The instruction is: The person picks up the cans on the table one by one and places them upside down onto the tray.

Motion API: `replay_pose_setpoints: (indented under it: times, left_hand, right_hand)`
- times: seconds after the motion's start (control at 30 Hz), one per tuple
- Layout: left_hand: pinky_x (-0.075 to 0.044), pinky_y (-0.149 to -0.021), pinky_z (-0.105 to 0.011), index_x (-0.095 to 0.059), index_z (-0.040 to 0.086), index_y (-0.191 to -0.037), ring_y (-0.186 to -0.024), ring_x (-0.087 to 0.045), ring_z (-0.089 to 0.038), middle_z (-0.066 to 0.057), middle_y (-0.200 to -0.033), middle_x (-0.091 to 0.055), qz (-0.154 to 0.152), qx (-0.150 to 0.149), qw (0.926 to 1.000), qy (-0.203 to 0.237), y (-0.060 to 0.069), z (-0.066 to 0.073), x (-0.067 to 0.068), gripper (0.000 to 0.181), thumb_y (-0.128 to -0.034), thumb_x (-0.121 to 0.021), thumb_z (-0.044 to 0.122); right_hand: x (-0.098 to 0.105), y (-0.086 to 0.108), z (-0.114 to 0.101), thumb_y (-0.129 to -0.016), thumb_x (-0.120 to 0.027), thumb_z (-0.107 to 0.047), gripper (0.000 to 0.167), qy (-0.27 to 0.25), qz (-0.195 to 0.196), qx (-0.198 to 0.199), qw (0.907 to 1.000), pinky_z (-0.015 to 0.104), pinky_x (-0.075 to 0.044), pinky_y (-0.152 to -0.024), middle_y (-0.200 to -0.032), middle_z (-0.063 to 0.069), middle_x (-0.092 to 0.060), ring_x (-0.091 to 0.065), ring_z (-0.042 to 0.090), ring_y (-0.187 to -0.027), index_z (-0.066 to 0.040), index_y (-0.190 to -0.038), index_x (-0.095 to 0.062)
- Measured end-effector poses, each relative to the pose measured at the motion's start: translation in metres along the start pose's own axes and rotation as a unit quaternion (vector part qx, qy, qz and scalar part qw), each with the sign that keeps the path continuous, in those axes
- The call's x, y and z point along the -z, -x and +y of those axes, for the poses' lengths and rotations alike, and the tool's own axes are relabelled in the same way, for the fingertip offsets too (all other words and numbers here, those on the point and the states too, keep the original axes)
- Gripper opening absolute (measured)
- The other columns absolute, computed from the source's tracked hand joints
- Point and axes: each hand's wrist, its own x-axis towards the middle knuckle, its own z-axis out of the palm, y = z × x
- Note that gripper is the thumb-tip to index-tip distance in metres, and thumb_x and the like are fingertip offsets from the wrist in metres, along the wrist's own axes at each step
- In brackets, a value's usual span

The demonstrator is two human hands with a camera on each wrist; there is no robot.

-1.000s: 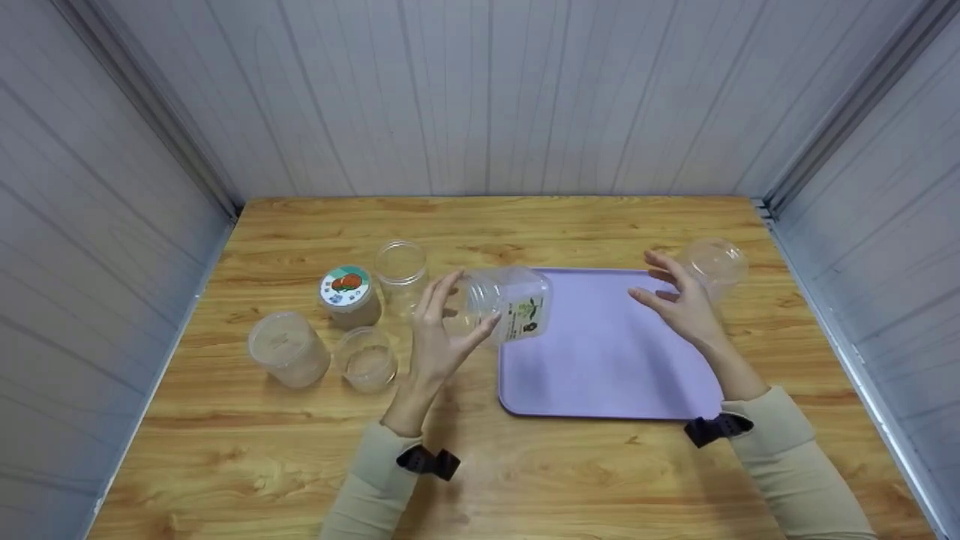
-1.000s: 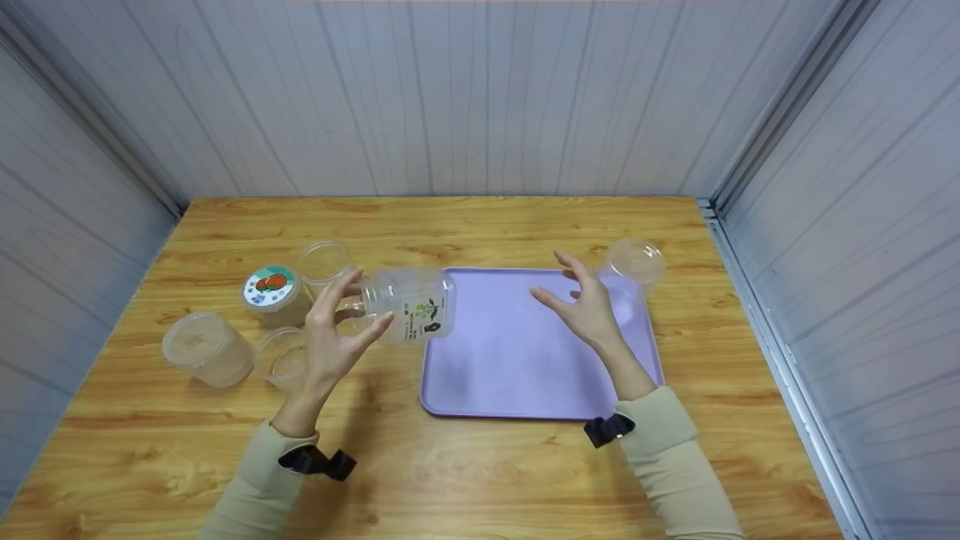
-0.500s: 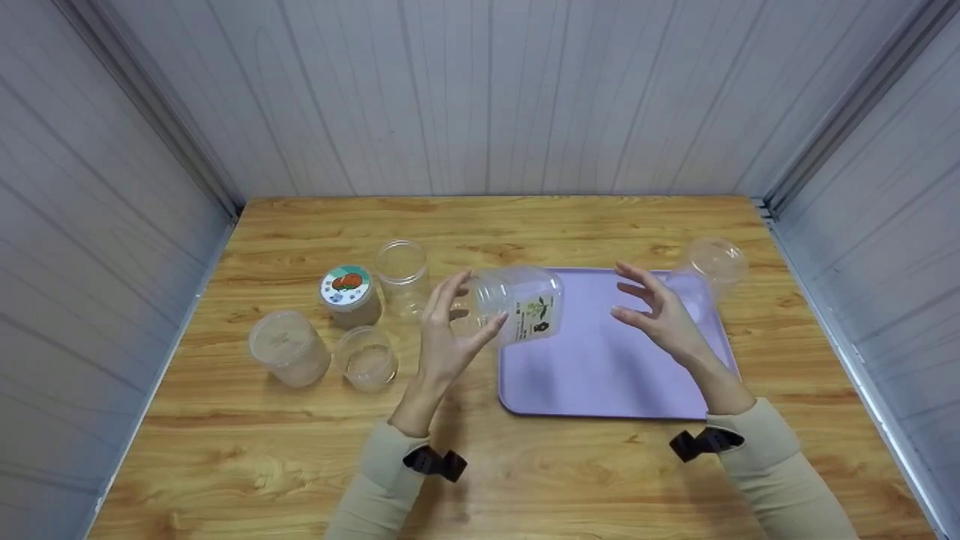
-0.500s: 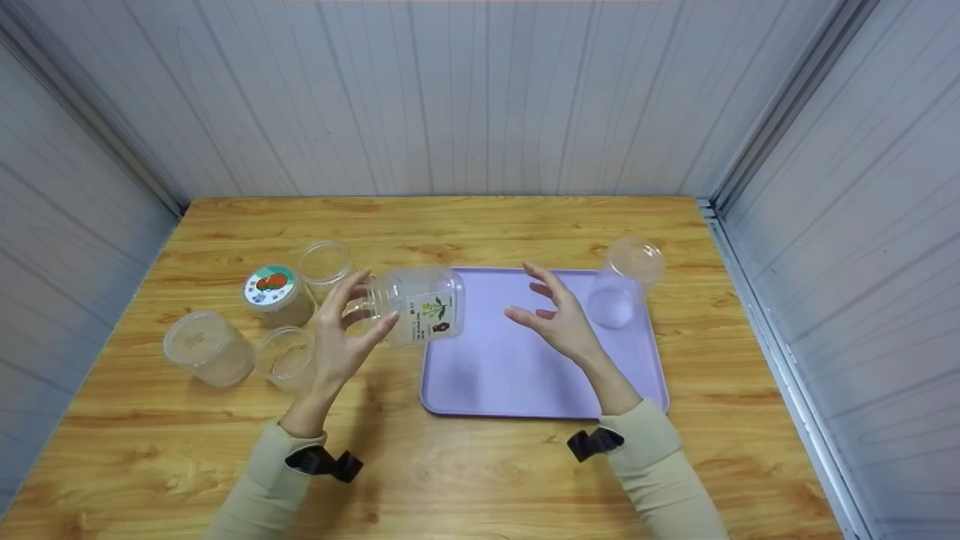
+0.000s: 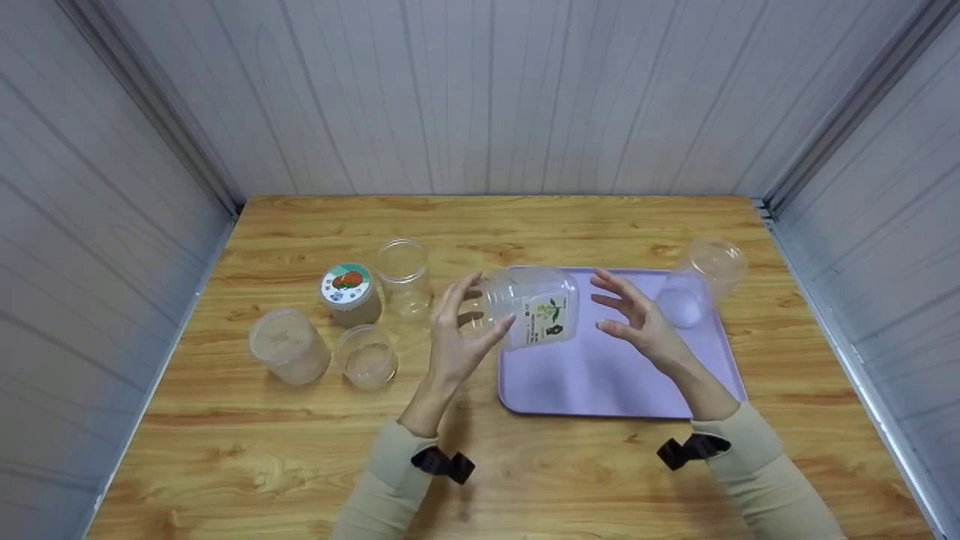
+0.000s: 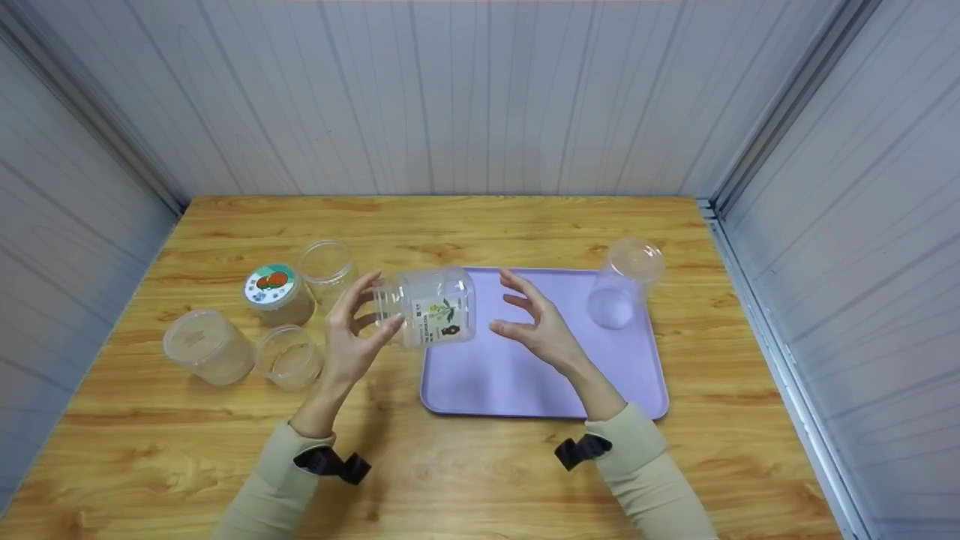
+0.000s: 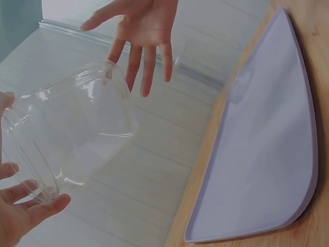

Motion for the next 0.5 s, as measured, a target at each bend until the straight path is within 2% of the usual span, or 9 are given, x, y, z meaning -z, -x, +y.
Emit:
replay_pose_setpoints:
  times: [0.17,0.3,0.5]
  left_hand:
    - [-0.051,-0.069,-0.035,-0.046,-0.009,-0.119,-0.094,-0.052,-0.03,-0.021,-0.108,-0.052,-0.006,0.013,0.9996,0.024,0.001,-0.001,-0.004,0.059,-0.0689,-0.072,0.006]
    - [-0.051,-0.069,-0.035,-0.045,-0.009,-0.12,-0.093,-0.053,-0.03,-0.02,-0.108,-0.051,-0.015,0.022,0.999,0.037,0.002,-0.002,-0.008,0.059,-0.07,-0.072,0.007]
    - [-0.051,-0.068,-0.037,-0.045,-0.009,-0.12,-0.092,-0.054,-0.031,-0.021,-0.105,-0.052,-0.022,0.014,0.9982,0.055,0.004,-0.004,-0.013,0.057,-0.0713,-0.07,0.006]
  right_hand:
    - [-0.005,-0.001,0.002,-0.082,-0.059,0.001,0.07,-0.02,-0.012,-0.007,0.9997,0.036,-0.042,-0.089,-0.14,0.014,-0.024,-0.031,0.034,-0.122,-0.009,-0.141,-0.022]
    - [-0.009,-0.002,0.003,-0.082,-0.058,0.003,0.073,-0.048,-0.021,-0.011,0.9986,0.036,-0.043,-0.087,-0.14,0.014,-0.021,-0.032,0.035,-0.12,-0.009,-0.142,-0.019]
    - [-0.012,-0.003,0.007,-0.082,-0.061,-0.004,0.076,-0.074,-0.049,-0.006,0.996,0.035,-0.045,-0.084,-0.142,0.016,-0.017,-0.037,0.033,-0.117,-0.01,-0.142,-0.015]
